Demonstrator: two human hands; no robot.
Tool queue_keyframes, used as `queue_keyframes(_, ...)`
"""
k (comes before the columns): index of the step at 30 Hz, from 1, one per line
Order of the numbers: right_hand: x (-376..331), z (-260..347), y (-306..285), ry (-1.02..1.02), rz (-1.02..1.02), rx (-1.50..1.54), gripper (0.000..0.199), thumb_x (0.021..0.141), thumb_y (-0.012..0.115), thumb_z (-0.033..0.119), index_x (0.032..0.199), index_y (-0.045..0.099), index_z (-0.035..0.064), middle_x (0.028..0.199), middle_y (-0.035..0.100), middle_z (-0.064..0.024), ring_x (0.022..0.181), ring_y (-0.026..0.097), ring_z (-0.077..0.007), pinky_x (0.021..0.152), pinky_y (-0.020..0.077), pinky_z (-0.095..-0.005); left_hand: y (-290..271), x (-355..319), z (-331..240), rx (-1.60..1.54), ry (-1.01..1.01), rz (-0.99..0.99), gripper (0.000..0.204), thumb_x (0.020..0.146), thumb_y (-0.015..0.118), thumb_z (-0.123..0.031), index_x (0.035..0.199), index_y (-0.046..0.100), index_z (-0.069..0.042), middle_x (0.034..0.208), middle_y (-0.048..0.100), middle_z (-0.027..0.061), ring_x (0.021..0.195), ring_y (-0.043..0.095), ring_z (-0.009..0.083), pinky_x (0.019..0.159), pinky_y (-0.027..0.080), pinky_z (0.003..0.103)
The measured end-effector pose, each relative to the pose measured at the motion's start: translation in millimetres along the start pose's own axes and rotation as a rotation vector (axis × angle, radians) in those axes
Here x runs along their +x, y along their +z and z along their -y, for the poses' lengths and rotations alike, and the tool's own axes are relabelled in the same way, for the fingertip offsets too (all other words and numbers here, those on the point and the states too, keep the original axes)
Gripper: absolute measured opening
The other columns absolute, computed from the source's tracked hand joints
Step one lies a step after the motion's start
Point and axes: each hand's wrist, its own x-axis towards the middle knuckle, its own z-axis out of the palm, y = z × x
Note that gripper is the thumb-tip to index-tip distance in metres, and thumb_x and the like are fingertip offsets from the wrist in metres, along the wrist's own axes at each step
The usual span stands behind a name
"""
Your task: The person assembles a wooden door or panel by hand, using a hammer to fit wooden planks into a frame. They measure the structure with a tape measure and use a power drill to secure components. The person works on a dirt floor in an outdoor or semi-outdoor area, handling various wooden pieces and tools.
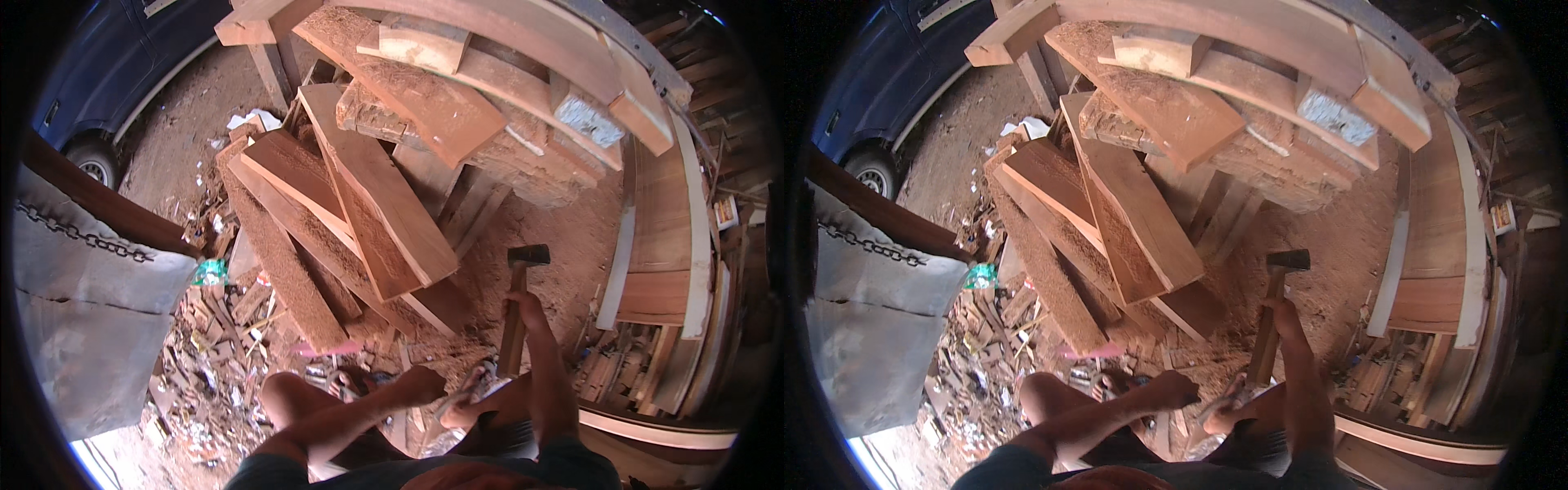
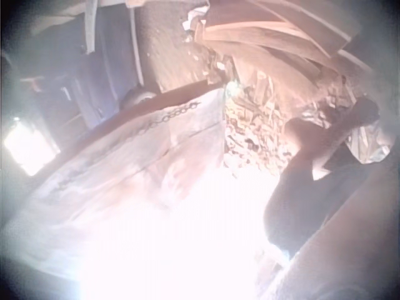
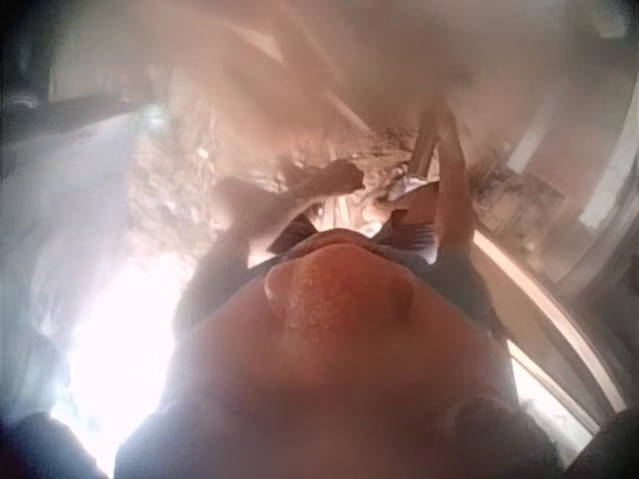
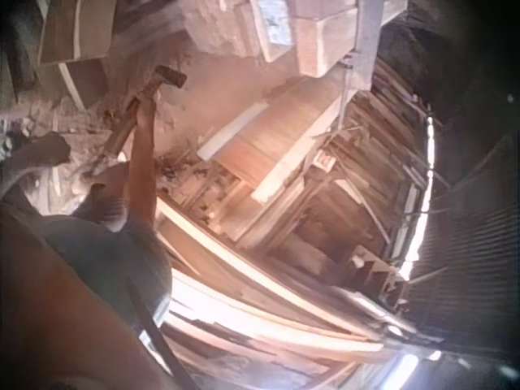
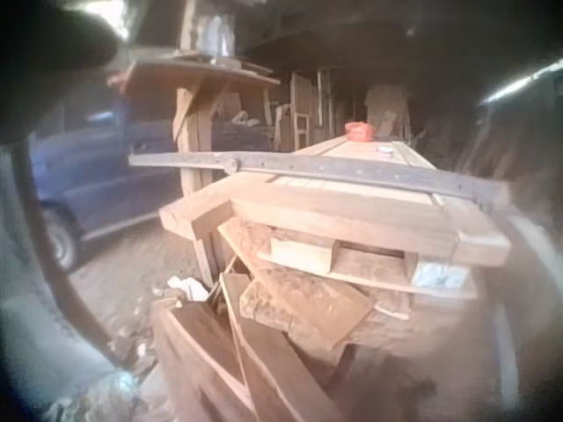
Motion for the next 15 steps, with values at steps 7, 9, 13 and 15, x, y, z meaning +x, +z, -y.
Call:
queue_keyframes(7, 7.0, 23.9, 37.2, -0.006, 0.119, 0.418, 0.016, 0.091, 0.063, 0.018, 0.087, 0.058, 0.0031, 0.076, 0.061, -0.0077, 0.066, 0.062, -0.0208, 0.063, 0.0536, -0.0388, -13.9, -9.9, -6.0, -0.039, 0.126, -0.337, 0.025, 0.093, 0.055, -0.023, 0.107, 0.060, -0.002, 0.080, 0.067, 0.0222, 0.082, 0.067, 0.0430, 0.074, 0.053, 0.052)
queue_keyframes(9, 1.6, 27.0, 50.0, -0.047, 0.133, 0.497, 0.014, 0.092, 0.062, 0.016, 0.091, 0.057, 0.0029, 0.078, 0.061, -0.0082, 0.066, 0.062, -0.0215, 0.063, 0.0538, -0.0401, -29.6, -14.2, -11.7, -0.051, 0.068, -0.244, 0.028, 0.096, 0.052, -0.025, 0.110, 0.057, 0.000, 0.094, 0.067, 0.0255, 0.087, 0.066, 0.0451, 0.079, 0.052, 0.054)
queue_keyframes(13, -7.9, 28.5, 60.7, -0.056, 0.213, 0.512, 0.014, 0.093, 0.062, 0.016, 0.091, 0.057, 0.0033, 0.079, 0.060, -0.0074, 0.066, 0.061, -0.0203, 0.064, 0.0534, -0.0376, -35.4, -11.8, -20.7, -0.149, -0.111, -0.073, 0.033, 0.098, 0.051, -0.028, 0.117, 0.055, -0.001, 0.100, 0.066, 0.0279, 0.091, 0.066, 0.0462, 0.081, 0.051, 0.056)
queue_keyframes(15, -13.6, 29.8, 62.8, -0.025, 0.288, 0.571, 0.013, 0.093, 0.062, 0.016, 0.090, 0.057, 0.0039, 0.079, 0.059, -0.0051, 0.067, 0.058, -0.0155, 0.062, 0.0526, -0.0330, -26.3, -15.0, -17.4, -0.132, -0.069, -0.083, 0.035, 0.098, 0.051, -0.030, 0.120, 0.054, -0.002, 0.098, 0.067, 0.0281, 0.091, 0.066, 0.0461, 0.080, 0.052, 0.056)
